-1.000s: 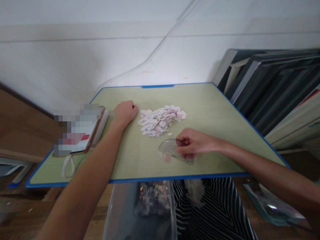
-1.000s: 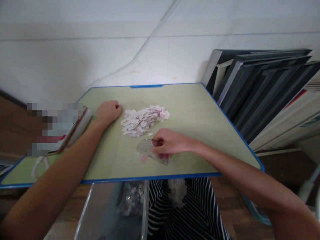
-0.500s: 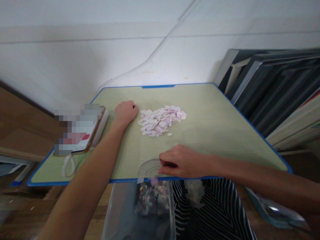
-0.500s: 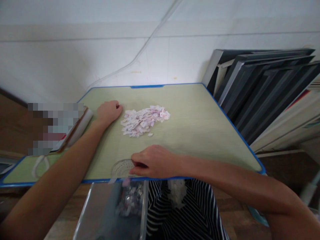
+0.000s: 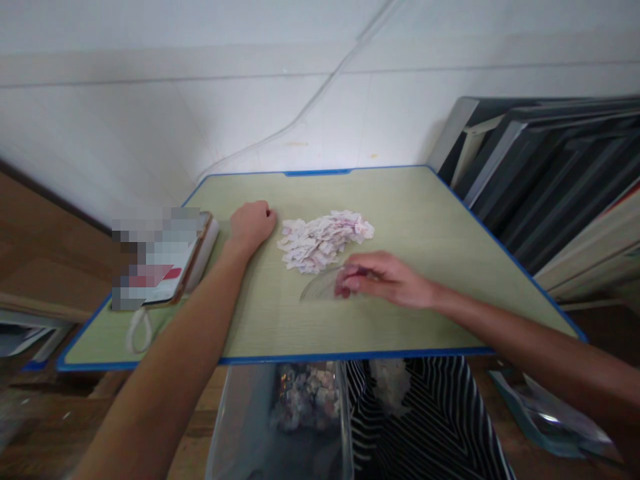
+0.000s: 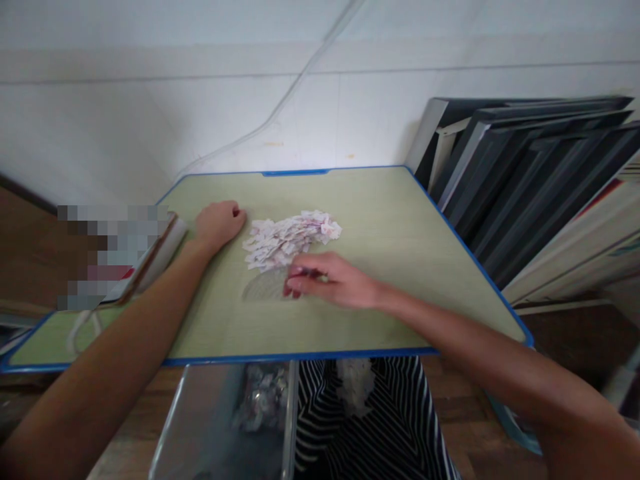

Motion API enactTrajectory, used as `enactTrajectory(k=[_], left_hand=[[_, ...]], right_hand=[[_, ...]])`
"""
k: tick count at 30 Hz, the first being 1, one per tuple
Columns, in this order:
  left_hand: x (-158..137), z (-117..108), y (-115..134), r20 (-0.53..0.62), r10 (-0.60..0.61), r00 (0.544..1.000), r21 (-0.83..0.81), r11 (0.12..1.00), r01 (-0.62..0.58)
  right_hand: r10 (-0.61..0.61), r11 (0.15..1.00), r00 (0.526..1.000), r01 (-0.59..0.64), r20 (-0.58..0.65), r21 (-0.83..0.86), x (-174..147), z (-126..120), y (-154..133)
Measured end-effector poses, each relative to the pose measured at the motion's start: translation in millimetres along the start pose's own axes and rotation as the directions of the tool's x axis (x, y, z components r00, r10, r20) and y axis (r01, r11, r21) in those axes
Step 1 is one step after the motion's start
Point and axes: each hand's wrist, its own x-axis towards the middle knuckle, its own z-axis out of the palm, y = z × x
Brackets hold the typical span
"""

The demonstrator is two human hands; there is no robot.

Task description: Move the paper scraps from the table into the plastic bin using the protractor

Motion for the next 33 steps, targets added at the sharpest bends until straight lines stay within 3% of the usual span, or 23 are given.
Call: enactTrajectory(k=[2, 4, 7, 11, 15, 33], left_hand=[[-0.1, -1.3, 0.3, 0.010, -0.005, 1.000, -0.004, 1.000, 0.005], [-0.2, -2.2, 0.6, 0.016, -0.008, 1.000, -0.009, 1.000, 0.008], [-0.3, -2.1, 0.7, 0.016, -0.005, 1.000, -0.016, 1.000, 0.005], [-0.7, -0.8, 0.5, 0.008, 0.005, 1.000, -0.027, 1.000, -0.004], [-2.0, -1.5, 0.8, 0.012, 0.002, 1.000, -0.030, 1.000, -0.002], [-0.5, 0.1, -0.3, 0.002, 0.004, 1.000, -0.030, 1.000, -0.004]], right_hand=[[0.053, 0.997, 0.985, -0.044, -0.167, 0.057, 0.3, -20.7, 5.0], [0.088, 0.996, 0.939, -0.076, -0.332, 0.050, 0.0, -39.2, 8.4], [0.091, 0.994, 0.906, -0.106, -0.414, -0.013, -1.4, -55.2, 11.0], [0.138, 0.982, 0.945, -0.169, -0.295, -0.084, -3.4, -55.2, 13.0], [0.113, 0.973, 0.976, -0.146, -0.186, -0.179, -4.7, -50.9, 14.3], [0.125, 0.933, 0.978, -0.174, -0.170, -0.316, -5.9, -53.4, 16.0]])
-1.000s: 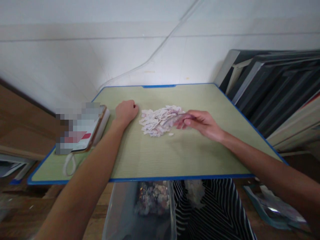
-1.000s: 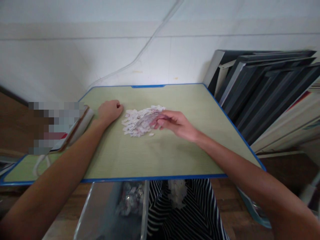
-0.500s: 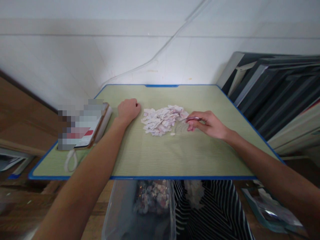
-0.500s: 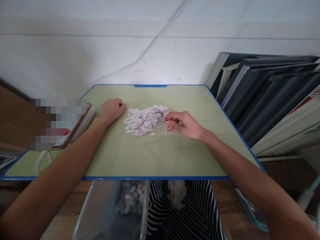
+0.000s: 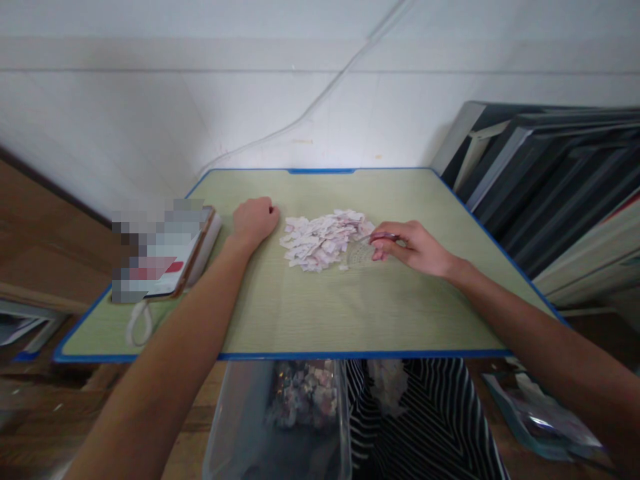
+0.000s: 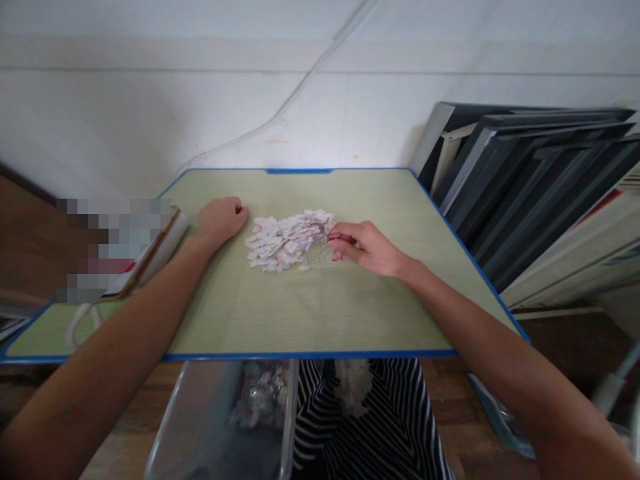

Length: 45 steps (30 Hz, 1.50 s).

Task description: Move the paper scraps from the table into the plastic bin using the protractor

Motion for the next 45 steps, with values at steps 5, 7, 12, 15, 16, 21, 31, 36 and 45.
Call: enactTrajectory(k=[5, 7, 12, 15, 16, 21, 31, 36, 45], left_hand=[[0.1, 0.1, -0.2, 0.003, -0.004, 1.000, 0.004, 1.000, 0.004], [0.1, -0.1, -0.1, 0.006, -0.006, 1.000, 0.002, 1.000, 0.006], [-0.9, -1.0, 0.8, 0.008, -0.019, 1.000, 0.012, 1.000, 0.019], [-1.5, -2.1, 1.1, 0.012, -0.018, 1.000, 0.012, 1.000, 0.018], [-1.6, -2.4, 1.0, 0.014, -0.018, 1.000, 0.011, 1.000, 0.018], [-1.3, -2.4, 1.0, 0.010, -0.012, 1.000, -0.005, 1.000, 0.012], [-1.2, -1.4, 1.0, 0.006, -0.019, 1.000, 0.005, 1.000, 0.019], [-0.3, -0.7, 0.4, 0.006, -0.017, 1.000, 0.003, 1.000, 0.017], [-0.5, -0.9, 0.2, 0.003, -0.019, 1.000, 0.011, 1.000, 0.019]], right_hand=[[0.006, 0.995, 1.000, -0.004, 0.017, -0.096, -0.5, -6.2, -6.5], [0.001, 0.980, 1.000, 0.000, 0.004, -0.199, -1.1, -11.3, -11.2], [0.025, 0.964, 0.992, 0.009, 0.126, -0.264, -3.1, -21.9, -22.4], [0.041, 0.961, 0.994, -0.012, 0.098, -0.277, -3.7, -23.5, -25.1], [0.051, 0.961, 0.994, -0.022, 0.100, -0.274, -3.8, -23.7, -25.3], [0.110, 0.988, 0.978, -0.088, 0.178, -0.128, -4.6, -24.9, -25.1], [0.072, 0.975, 0.986, -0.037, 0.150, -0.220, -6.4, -23.7, -27.6], [0.030, 0.960, 0.988, 0.015, 0.155, -0.279, -7.0, -21.1, -29.2], [-0.004, 0.845, 0.997, 0.048, 0.083, -0.533, -9.3, -18.7, -34.6]])
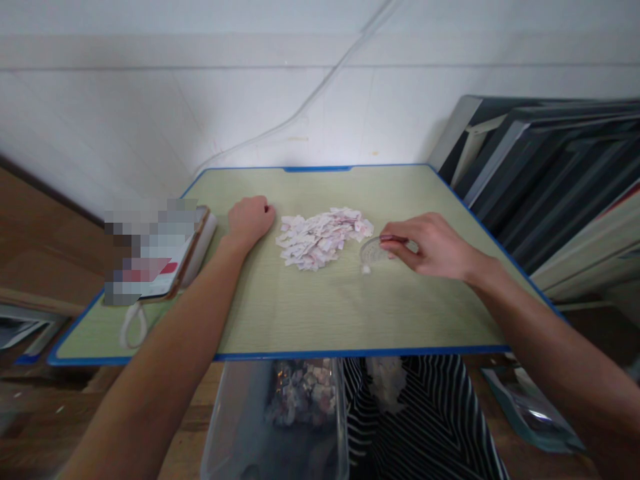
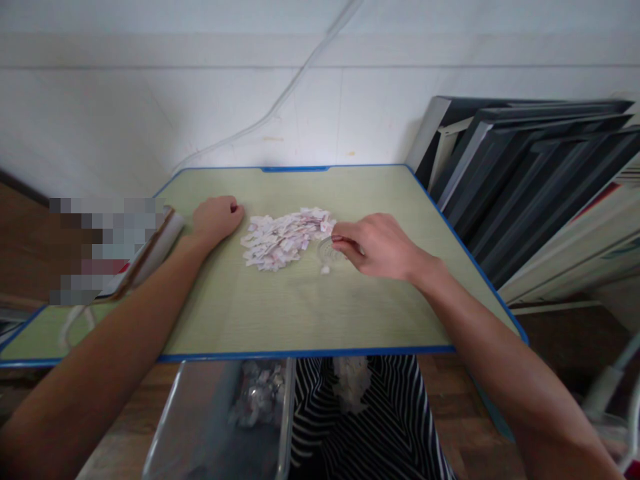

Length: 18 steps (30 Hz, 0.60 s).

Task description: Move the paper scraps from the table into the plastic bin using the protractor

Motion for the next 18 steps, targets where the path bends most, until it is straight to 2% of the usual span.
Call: enactTrajectory(k=[6, 11, 13, 18], left_hand=[[1.0, 1.1, -0.6, -0.002, 0.008, 1.000, 0.002, 1.000, -0.008], [0.8, 0.6, -0.2, 0.003, 0.003, 1.000, 0.008, 1.000, -0.003], [0.4, 0.1, 0.0, 0.006, 0.000, 1.000, 0.014, 1.000, 0.000], [0.3, 0.6, 0.0, -0.004, 0.006, 1.000, 0.014, 1.000, -0.006]], right_hand=[[-0.004, 0.997, 1.000, 0.005, 0.014, -0.078, -1.1, 2.9, -3.9], [-0.041, 0.964, 0.999, 0.037, -0.012, -0.263, -1.6, 5.7, -5.3], [-0.063, 0.963, 0.998, 0.063, 0.009, -0.260, -1.8, 6.0, -5.0], [-0.042, 0.969, 0.999, 0.039, -0.007, -0.242, -2.4, 5.7, -3.6]])
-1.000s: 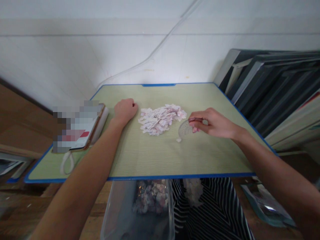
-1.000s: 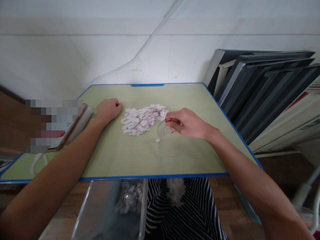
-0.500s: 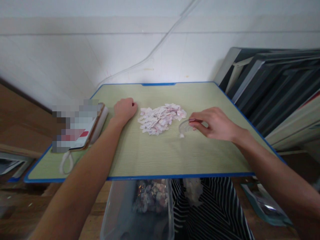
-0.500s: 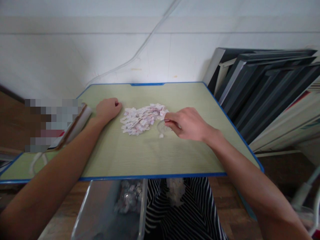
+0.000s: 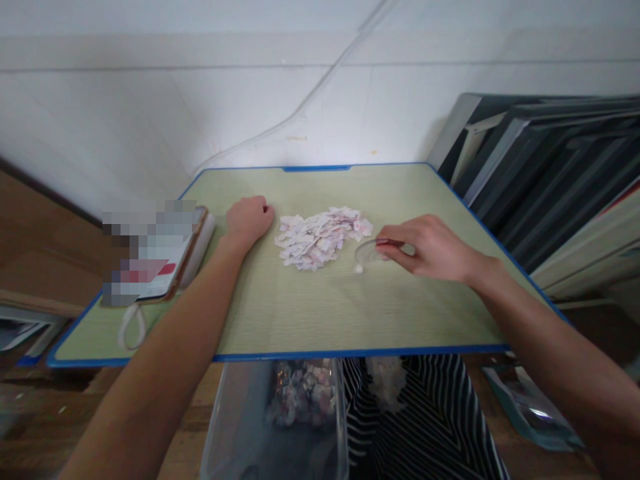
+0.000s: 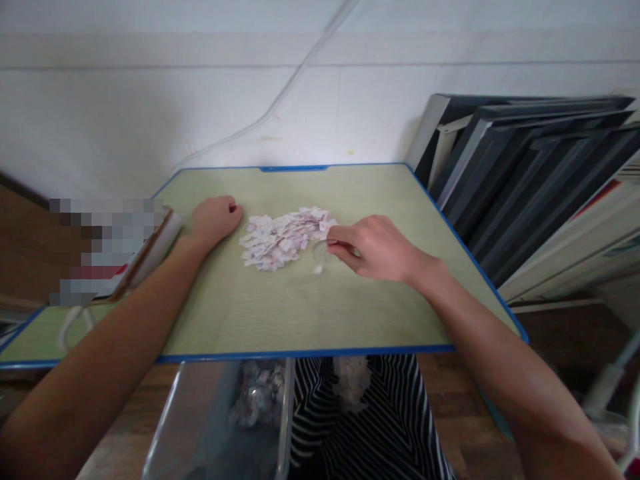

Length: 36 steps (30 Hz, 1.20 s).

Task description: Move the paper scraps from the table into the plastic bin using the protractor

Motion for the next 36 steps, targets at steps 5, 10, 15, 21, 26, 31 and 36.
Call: enactTrajectory(k=[5, 10, 15, 21, 26, 31, 36], left_hand=[[1.1, 1.4, -0.6, -0.005, 0.001, 1.000, 0.002, 1.000, -0.001], [0.6, 0.6, -0.3, 0.001, 0.005, 1.000, 0.006, 1.000, -0.005], [0.2, -0.8, 0.2, 0.002, 0.000, 1.000, 0.002, 1.000, 0.000], [0.5, -0.4, 0.1, 0.001, -0.002, 1.000, -0.011, 1.000, 0.002], [-0.8, -0.4, 0.2, -0.002, -0.007, 1.000, -0.014, 1.000, 0.007], [0.2, -0.5, -0.2, 0.009, -0.006, 1.000, -0.024, 1.000, 0.006], [1.4, -0.4, -0.8, 0.002, 0.000, 1.000, -0.014, 1.000, 0.000]], right_hand=[[-0.033, 0.998, 0.998, 0.030, -0.049, -0.056, -0.9, 2.6, 0.5], [-0.098, 0.993, 0.992, 0.104, -0.082, 0.061, -2.4, 4.1, 3.2], [-0.128, 0.978, 0.987, 0.142, -0.098, 0.155, -2.6, 2.2, 4.2], [-0.066, 0.987, 0.995, 0.076, -0.073, 0.145, -2.3, -0.8, 1.7], [-0.043, 0.987, 0.996, 0.055, -0.080, 0.154, -1.1, 0.4, 0.6], [-0.059, 0.984, 0.996, 0.070, -0.068, 0.167, -0.4, 0.4, 1.0], [-0.042, 0.982, 0.997, 0.052, -0.059, 0.182, -0.3, -2.9, -0.6]])
